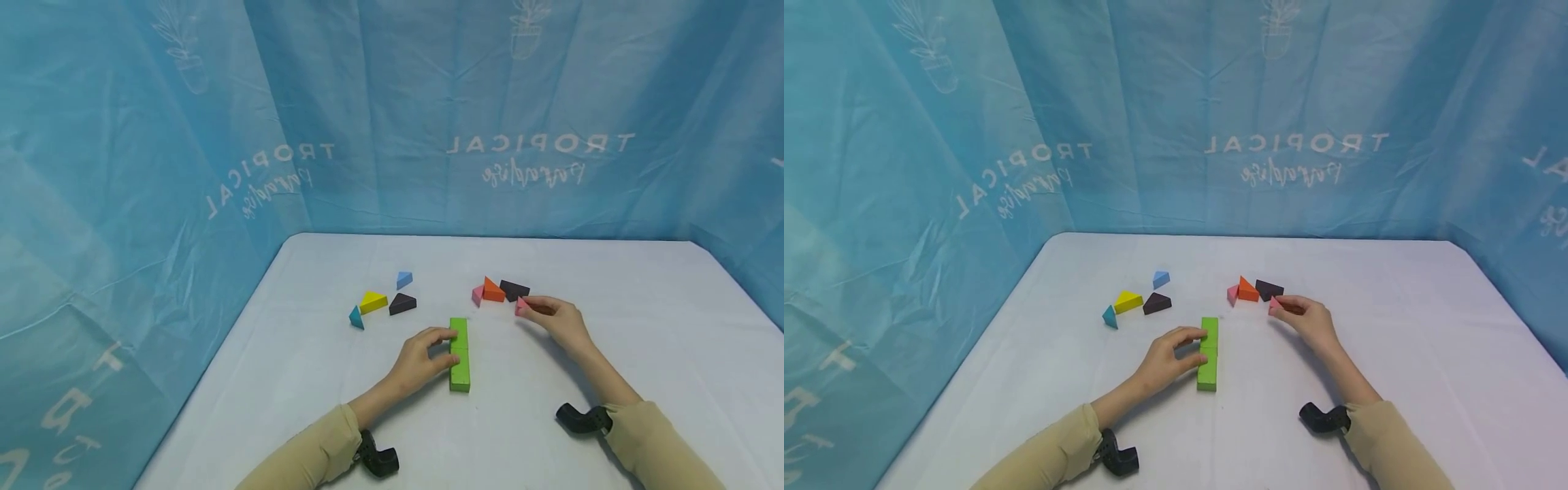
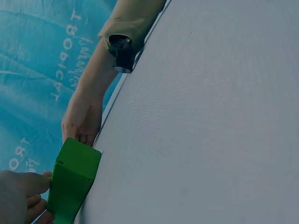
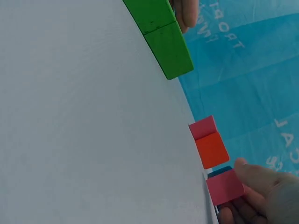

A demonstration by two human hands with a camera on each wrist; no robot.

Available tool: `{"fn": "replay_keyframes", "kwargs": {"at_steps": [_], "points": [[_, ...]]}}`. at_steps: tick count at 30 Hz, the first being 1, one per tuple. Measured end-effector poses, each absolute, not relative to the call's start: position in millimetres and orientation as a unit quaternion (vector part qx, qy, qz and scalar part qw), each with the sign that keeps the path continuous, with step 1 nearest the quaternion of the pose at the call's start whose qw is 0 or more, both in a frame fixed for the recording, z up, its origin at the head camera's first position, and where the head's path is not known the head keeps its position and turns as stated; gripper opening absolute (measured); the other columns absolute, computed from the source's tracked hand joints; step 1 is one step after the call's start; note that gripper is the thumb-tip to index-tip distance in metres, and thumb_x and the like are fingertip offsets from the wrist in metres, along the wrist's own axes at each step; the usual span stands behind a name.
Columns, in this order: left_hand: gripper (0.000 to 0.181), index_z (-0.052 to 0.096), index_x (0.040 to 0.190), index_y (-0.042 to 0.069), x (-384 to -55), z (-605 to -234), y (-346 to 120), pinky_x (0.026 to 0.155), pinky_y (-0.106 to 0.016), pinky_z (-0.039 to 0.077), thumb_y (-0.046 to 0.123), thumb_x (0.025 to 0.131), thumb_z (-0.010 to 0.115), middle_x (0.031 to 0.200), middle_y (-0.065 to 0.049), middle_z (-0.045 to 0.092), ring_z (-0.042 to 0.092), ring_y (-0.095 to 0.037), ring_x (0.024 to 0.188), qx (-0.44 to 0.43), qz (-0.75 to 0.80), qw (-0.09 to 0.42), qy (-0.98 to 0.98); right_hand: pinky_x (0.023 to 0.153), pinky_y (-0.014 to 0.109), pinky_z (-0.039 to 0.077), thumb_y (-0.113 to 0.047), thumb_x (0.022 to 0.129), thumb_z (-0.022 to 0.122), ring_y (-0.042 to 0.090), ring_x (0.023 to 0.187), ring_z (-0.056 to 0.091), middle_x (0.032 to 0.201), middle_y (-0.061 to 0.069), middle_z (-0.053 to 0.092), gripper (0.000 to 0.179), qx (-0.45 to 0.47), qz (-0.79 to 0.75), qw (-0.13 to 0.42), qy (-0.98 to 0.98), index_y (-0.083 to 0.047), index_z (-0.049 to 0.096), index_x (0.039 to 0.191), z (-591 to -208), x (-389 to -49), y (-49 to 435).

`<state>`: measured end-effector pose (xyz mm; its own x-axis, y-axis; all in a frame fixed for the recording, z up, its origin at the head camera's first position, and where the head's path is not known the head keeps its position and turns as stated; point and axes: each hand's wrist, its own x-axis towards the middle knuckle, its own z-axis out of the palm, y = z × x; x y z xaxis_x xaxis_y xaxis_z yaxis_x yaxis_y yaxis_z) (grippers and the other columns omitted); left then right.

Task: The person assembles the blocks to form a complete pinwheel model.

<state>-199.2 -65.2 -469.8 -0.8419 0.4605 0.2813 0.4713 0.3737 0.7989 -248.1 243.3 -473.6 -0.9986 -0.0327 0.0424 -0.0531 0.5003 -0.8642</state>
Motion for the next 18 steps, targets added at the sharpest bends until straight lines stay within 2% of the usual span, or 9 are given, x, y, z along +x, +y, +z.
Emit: {"fn": "replay_keyframes", "kwargs": {"at_steps": [9,13,18], "points": [[0.043,0.059,0.126,0.008,-197.9,-471.8,-63.9,0.097,-0.026,0.043,0.022,0.087,0.07,0.125,-0.002,0.058,0.053,-0.014,0.114,-0.289,-0.475,0.015,-0.831,0.086,0.043,0.049,-0.032,0.087,0.069,0.031,0.103,0.059,0.112,0.017,0.065,0.043,0.043,0.45,0.076,-0.889,-0.002,0.065,0.118,-482.0,-248.2,240.1],[0.043,0.059,0.126,0.007,-198.2,-472.4,-64.2,0.097,-0.026,0.043,0.021,0.087,0.07,0.125,-0.002,0.058,0.053,-0.014,0.115,-0.291,-0.476,0.017,-0.83,0.08,0.032,0.049,-0.03,0.088,0.068,0.029,0.099,0.061,0.108,0.016,0.067,0.039,0.04,0.439,0.095,-0.892,-0.002,0.066,0.116,-480.8,-248.7,240.2],[0.043,0.059,0.125,0.008,-198.3,-471.8,-64.1,0.097,-0.026,0.043,0.022,0.087,0.07,0.125,-0.002,0.058,0.053,-0.014,0.115,-0.291,-0.474,0.02,-0.83,0.071,0.018,0.046,-0.034,0.089,0.067,0.024,0.096,0.06,0.105,0.015,0.067,0.043,0.008,0.462,0.104,-0.881,-0.003,0.065,0.118,-464.9,-248.1,237.9]]}}
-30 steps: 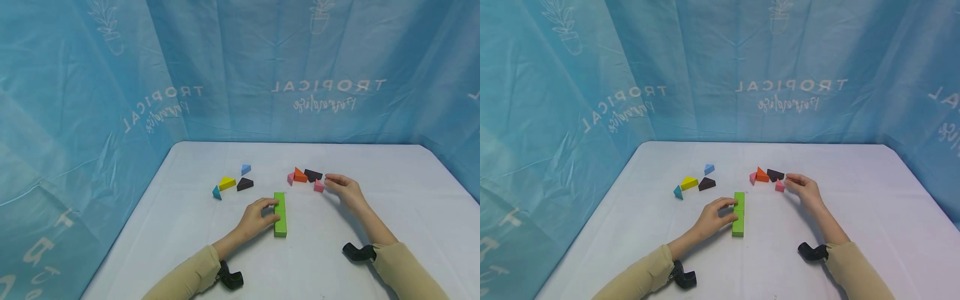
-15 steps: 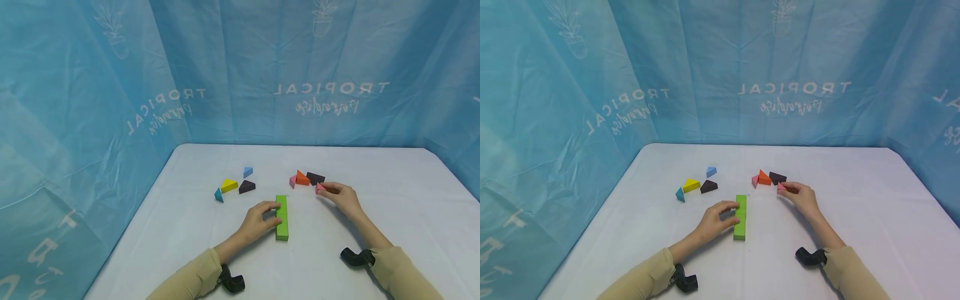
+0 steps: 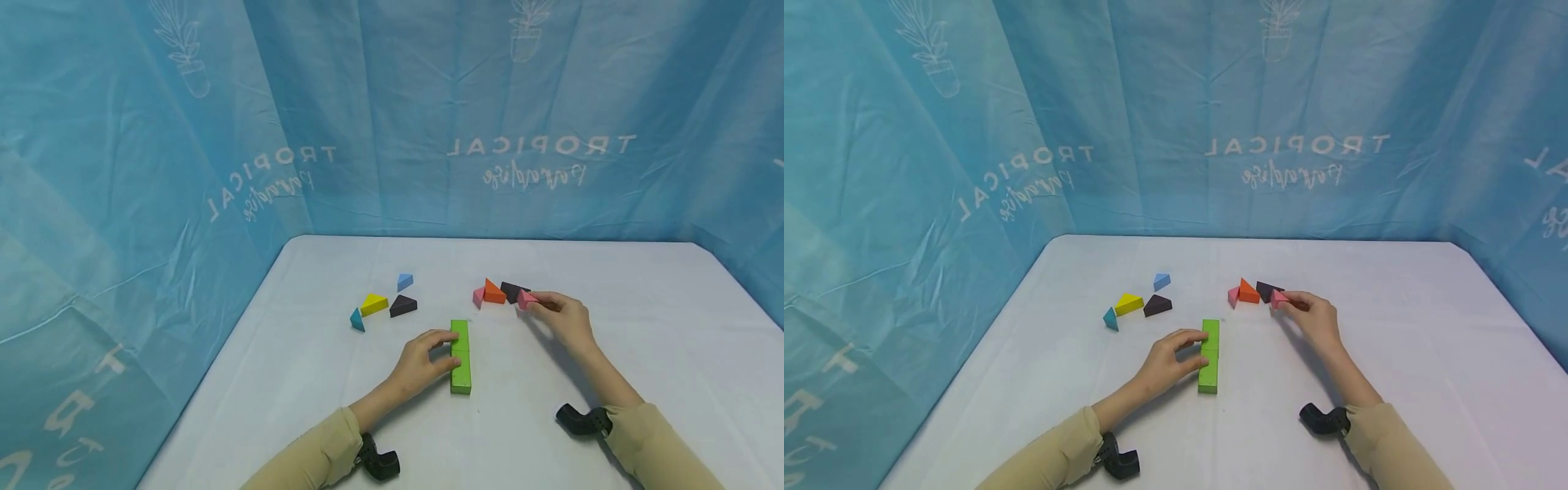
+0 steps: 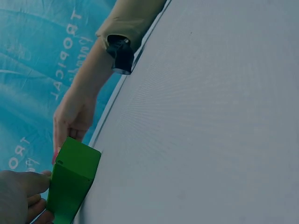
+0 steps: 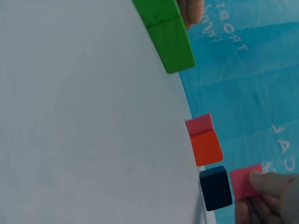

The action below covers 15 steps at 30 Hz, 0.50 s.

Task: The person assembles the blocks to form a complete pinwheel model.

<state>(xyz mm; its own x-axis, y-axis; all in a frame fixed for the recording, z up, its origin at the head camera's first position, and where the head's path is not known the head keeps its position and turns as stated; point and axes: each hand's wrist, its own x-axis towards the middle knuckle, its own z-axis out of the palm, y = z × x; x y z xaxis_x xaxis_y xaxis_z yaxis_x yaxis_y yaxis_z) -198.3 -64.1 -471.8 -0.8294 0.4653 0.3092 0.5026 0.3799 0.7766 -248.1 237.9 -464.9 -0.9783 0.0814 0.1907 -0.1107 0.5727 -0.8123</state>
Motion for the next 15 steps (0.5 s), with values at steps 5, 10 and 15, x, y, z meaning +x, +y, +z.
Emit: {"fn": "replay_keyframes", "kwargs": {"at_steps": [5,10,15], "points": [[0.042,0.059,0.125,0.007,-199.3,-471.4,-64.3,0.097,-0.026,0.043,0.022,0.087,0.07,0.124,-0.002,0.058,0.053,-0.014,0.115,-0.295,-0.478,0.023,-0.827,0.07,0.014,0.046,-0.036,0.088,0.066,0.02,0.094,0.06,0.106,0.014,0.067,0.044,0.006,0.473,0.111,-0.874,-0.004,0.065,0.119,-446.0,-252.0,232.8],[0.043,0.059,0.125,0.006,-199.9,-472.1,-65.2,0.096,-0.025,0.043,0.021,0.087,0.07,0.124,-0.003,0.058,0.053,-0.013,0.115,-0.301,-0.476,0.027,-0.826,0.073,0.015,0.047,-0.038,0.088,0.066,0.02,0.094,0.059,0.107,0.014,0.067,0.046,0.019,0.487,0.099,-0.867,-0.004,0.065,0.119,-437.1,-257.4,220.6],[0.043,0.058,0.125,0.005,-200.0,-474.1,-65.0,0.096,-0.025,0.044,0.02,0.087,0.07,0.125,-0.004,0.058,0.053,-0.013,0.115,-0.307,-0.475,0.027,-0.825,0.074,0.021,0.05,-0.035,0.088,0.068,0.025,0.094,0.061,0.107,0.013,0.067,0.044,0.035,0.518,0.073,-0.851,-0.005,0.065,0.119,-433.6,-262.8,196.7]]}}
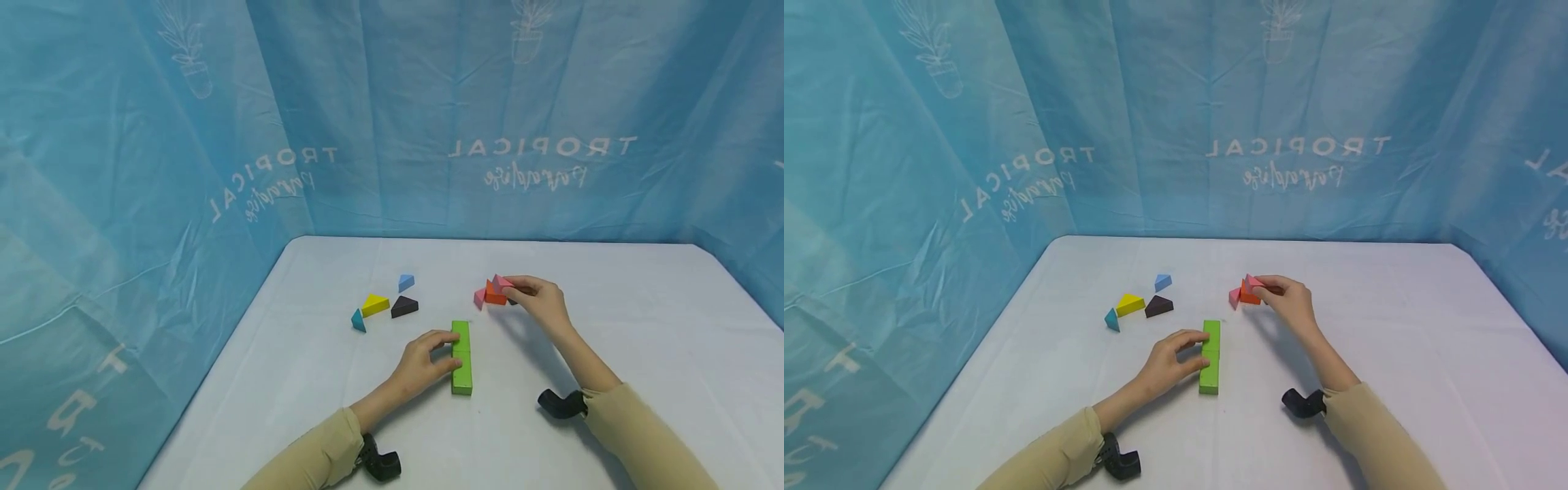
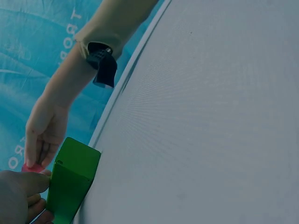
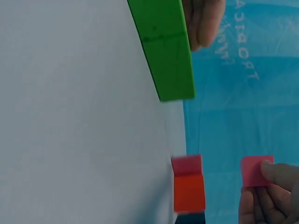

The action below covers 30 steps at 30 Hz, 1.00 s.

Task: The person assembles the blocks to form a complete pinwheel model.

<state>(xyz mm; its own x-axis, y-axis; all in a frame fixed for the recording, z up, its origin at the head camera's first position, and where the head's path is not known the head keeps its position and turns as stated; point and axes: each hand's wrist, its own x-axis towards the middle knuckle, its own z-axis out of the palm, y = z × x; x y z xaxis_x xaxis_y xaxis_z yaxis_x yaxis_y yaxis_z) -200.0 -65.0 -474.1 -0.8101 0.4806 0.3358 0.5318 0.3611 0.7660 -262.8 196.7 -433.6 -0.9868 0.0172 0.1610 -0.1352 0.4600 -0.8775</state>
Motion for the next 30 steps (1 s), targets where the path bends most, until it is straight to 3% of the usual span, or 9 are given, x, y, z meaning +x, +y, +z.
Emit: {"fn": "replay_keyframes", "kwargs": {"at_steps": [7,15,25,30], "points": [[0.043,0.059,0.125,0.006,-200.7,-473.0,-65.3,0.095,-0.023,0.044,0.022,0.087,0.07,0.124,-0.003,0.058,0.053,-0.012,0.115,-0.309,-0.467,0.033,-0.828,0.073,0.021,0.051,-0.024,0.087,0.071,0.022,0.094,0.063,0.105,0.012,0.068,0.034,0.078,0.54,0.061,-0.836,-0.005,0.068,0.114,-431.6,-270.8,158.6],[0.042,0.059,0.125,0.006,-199.1,-472.5,-65.3,0.095,-0.025,0.044,0.021,0.087,0.07,0.124,-0.003,0.059,0.053,-0.013,0.114,-0.306,-0.472,0.03,-0.826,0.067,0.024,0.051,-0.024,0.086,0.072,0.02,0.086,0.063,0.1,0.009,0.069,0.031,0.099,0.52,0.061,-0.846,-0.006,0.069,0.111,-439.7,-273.0,132.4],[0.042,0.059,0.124,0.005,-199.5,-473.0,-64.8,0.095,-0.025,0.044,0.02,0.087,0.07,0.124,-0.003,0.059,0.053,-0.012,0.114,-0.308,-0.468,0.031,-0.828,0.076,0.039,0.052,-0.013,0.085,0.071,0.023,0.087,0.065,0.097,0.01,0.069,0.023,0.134,0.475,0.072,-0.867,-0.003,0.071,0.105,-457.4,-269.4,129.0],[0.042,0.059,0.125,0.005,-199.5,-472.4,-65.2,0.095,-0.025,0.044,0.019,0.087,0.07,0.124,-0.003,0.059,0.053,-0.012,0.114,-0.306,-0.467,0.031,-0.829,0.074,0.04,0.054,-0.012,0.084,0.072,0.023,0.086,0.066,0.093,0.009,0.07,0.02,0.16,0.453,0.078,-0.874,-0.002,0.072,0.102,-466.5,-271.2,131.1]]}}
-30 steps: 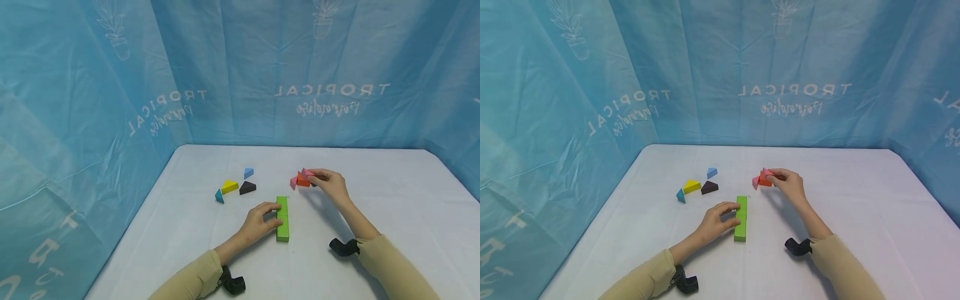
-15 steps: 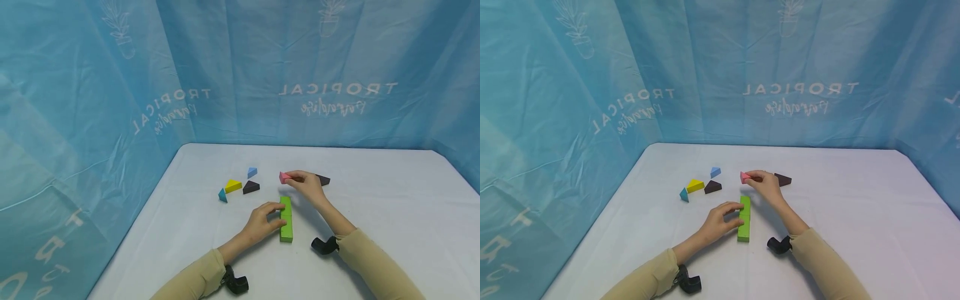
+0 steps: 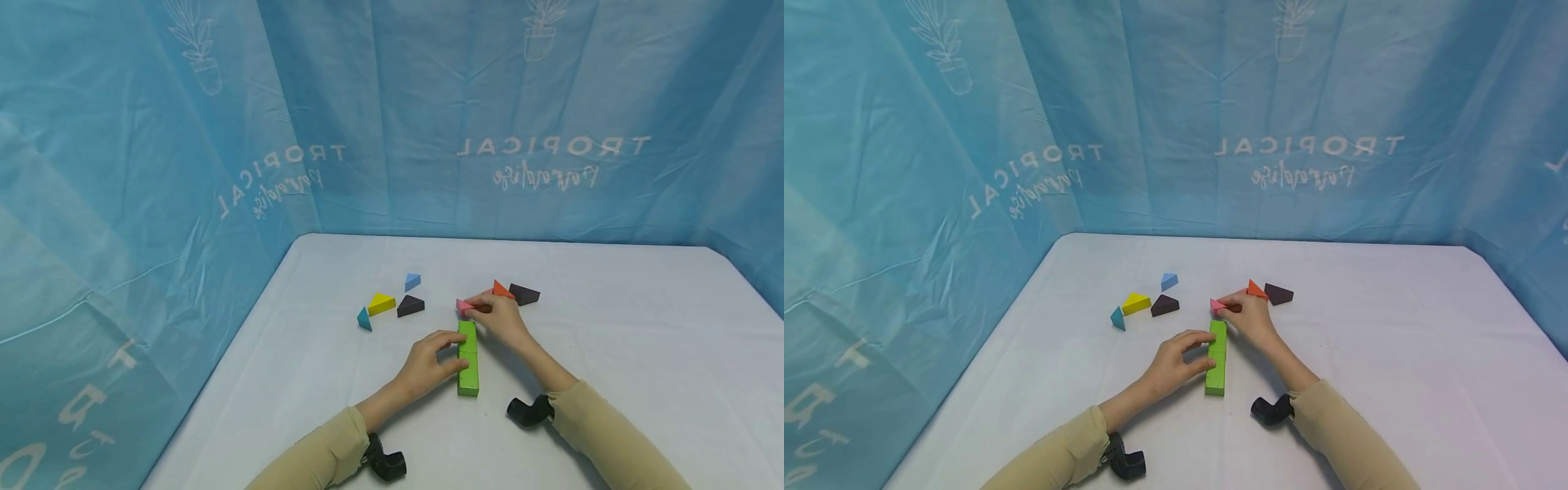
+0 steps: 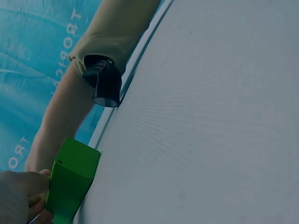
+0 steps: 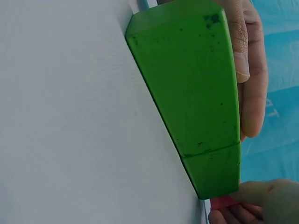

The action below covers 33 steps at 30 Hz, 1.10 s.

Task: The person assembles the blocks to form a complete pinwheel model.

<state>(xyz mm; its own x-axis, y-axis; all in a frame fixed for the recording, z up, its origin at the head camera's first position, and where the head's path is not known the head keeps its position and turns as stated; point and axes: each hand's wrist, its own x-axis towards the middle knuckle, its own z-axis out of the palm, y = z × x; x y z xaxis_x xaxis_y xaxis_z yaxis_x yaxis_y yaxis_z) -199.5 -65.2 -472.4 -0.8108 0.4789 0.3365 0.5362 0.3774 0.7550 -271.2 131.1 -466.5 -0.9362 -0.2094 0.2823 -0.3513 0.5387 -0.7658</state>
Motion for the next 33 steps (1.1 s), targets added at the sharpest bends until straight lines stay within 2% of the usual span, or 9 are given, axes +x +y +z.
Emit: {"fn": "replay_keyframes", "kwargs": {"at_steps": [7,17,23,27,33], "points": [[0.042,0.059,0.124,0.004,-199.3,-472.5,-64.8,0.095,-0.025,0.044,0.019,0.086,0.071,0.123,-0.003,0.059,0.053,-0.012,0.115,-0.306,-0.466,0.033,-0.829,0.073,0.04,0.054,-0.015,0.084,0.072,0.022,0.086,0.065,0.092,0.007,0.07,0.021,0.164,0.426,0.076,-0.887,-0.004,0.073,0.102,-469.9,-270.9,132.6],[0.041,0.059,0.124,0.005,-200.0,-473.5,-64.5,0.095,-0.025,0.044,0.019,0.087,0.07,0.124,-0.004,0.059,0.054,-0.013,0.114,-0.309,-0.471,0.037,-0.826,0.09,0.047,0.045,-0.041,0.092,0.06,0.027,0.102,0.061,0.107,0.01,0.068,0.042,0.087,0.492,0.001,-0.866,-0.006,0.068,0.115,-464.4,-276.2,138.0],[0.042,0.059,0.125,0.004,-199.6,-474.4,-64.8,0.096,-0.025,0.044,0.019,0.087,0.07,0.125,-0.004,0.058,0.052,-0.013,0.116,-0.309,-0.477,0.027,-0.822,0.094,0.048,0.043,-0.03,0.093,0.061,0.028,0.109,0.057,0.114,0.01,0.065,0.034,0.101,0.531,-0.037,-0.84,-0.006,0.067,0.117,-465.2,-278.0,136.6],[0.042,0.059,0.125,0.004,-199.2,-473.3,-64.9,0.096,-0.025,0.044,0.019,0.087,0.07,0.125,-0.004,0.058,0.052,-0.013,0.116,-0.309,-0.478,0.025,-0.822,0.091,0.047,0.046,-0.021,0.092,0.063,0.028,0.109,0.057,0.113,0.012,0.066,0.03,0.112,0.54,-0.034,-0.834,-0.003,0.068,0.115,-463.9,-276.7,134.7],[0.042,0.059,0.124,0.004,-199.2,-472.3,-65.9,0.095,-0.024,0.044,0.019,0.087,0.07,0.125,-0.004,0.059,0.052,-0.012,0.116,-0.312,-0.471,0.033,-0.824,0.09,0.046,0.047,-0.019,0.092,0.063,0.025,0.099,0.063,0.107,0.012,0.068,0.028,0.113,0.541,-0.038,-0.833,-0.001,0.068,0.113,-464.0,-273.7,131.4]]}}
